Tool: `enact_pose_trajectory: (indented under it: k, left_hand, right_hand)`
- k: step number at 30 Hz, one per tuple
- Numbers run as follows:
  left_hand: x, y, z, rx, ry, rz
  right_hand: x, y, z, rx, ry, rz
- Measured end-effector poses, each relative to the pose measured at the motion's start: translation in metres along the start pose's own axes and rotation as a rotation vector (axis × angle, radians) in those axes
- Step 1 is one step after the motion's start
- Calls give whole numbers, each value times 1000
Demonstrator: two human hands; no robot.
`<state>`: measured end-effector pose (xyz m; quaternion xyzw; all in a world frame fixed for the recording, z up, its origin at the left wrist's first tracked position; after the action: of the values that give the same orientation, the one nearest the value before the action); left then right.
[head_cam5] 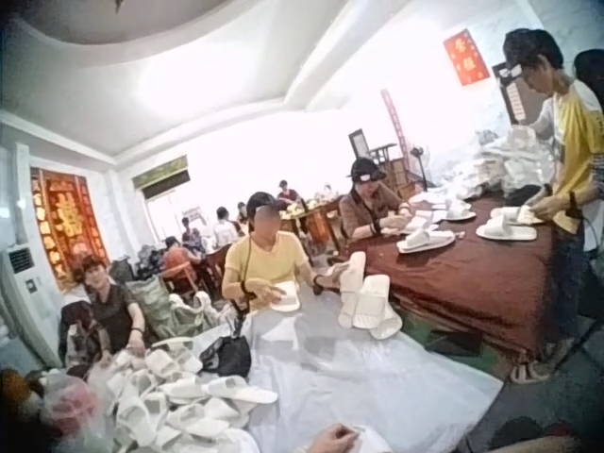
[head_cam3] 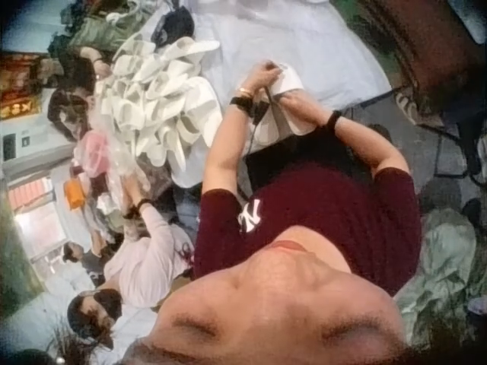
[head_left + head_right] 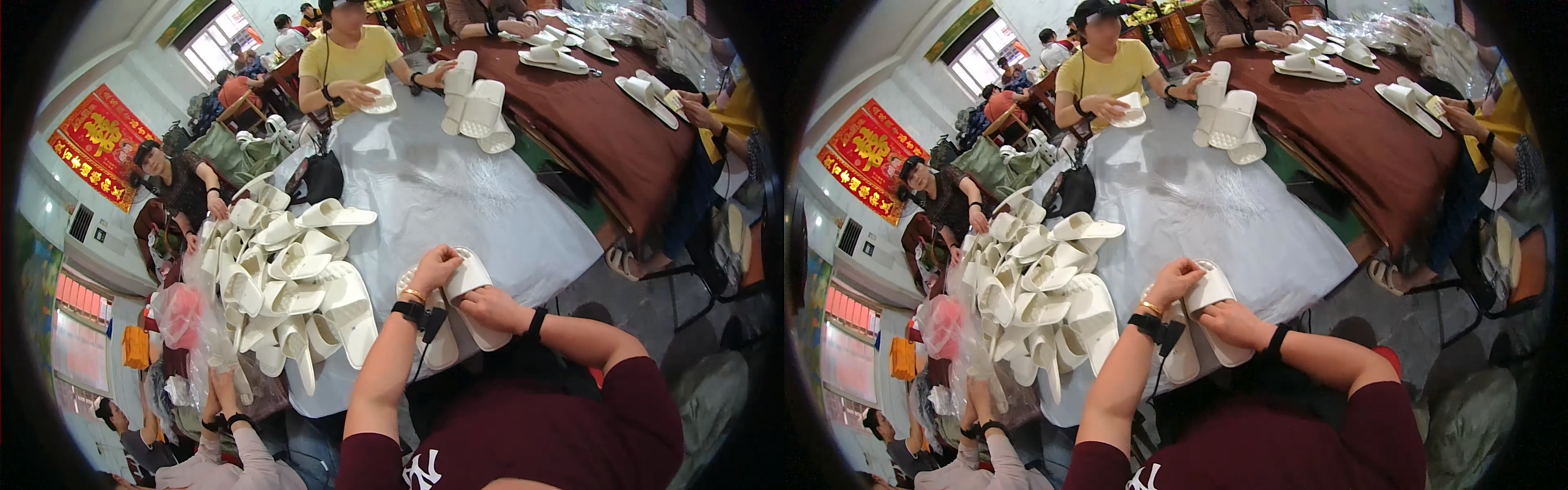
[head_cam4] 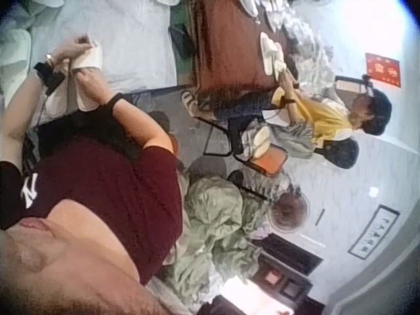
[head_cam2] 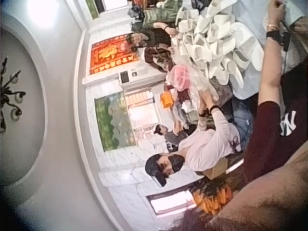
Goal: Assembling and inspecting white slippers in a workshop setting.
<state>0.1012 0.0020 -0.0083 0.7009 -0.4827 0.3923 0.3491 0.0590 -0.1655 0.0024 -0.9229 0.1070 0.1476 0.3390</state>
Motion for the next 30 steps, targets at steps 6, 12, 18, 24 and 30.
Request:
enact_pose_trajectory:
  k: [6, 12, 18, 24, 30]
  left_hand:
    - [-7, 1, 13, 108, 66, 76]
    - [-4, 10, -10, 357, 272, 63]
    - [-3, 38, -24, 401, 529, 58]
    - [-20, 47, -14, 351, 551, 81]
    - [-27, 56, -14, 354, 661, 45]
  right_hand:
    - [-7, 0, -8, 4, -3, -6]
    - [-15, -5, -24, 57, -85, -62]
    - [7, -35, -38, 322, -229, 137]
    - [58, -69, 17, 226, -898, 814]
    - [51, -58, 27, 204, -951, 876]
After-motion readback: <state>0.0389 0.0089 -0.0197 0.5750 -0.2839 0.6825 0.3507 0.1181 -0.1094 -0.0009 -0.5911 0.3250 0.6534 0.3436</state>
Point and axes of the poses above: each hand's wrist, its own y-axis away from the middle knuckle, its own z-axis out of the palm, x = y × z, the point moved 4 cm from there along -y, towards the middle knuckle, and after that the axes turned 13 degrees about x, right-handed, at the moved point
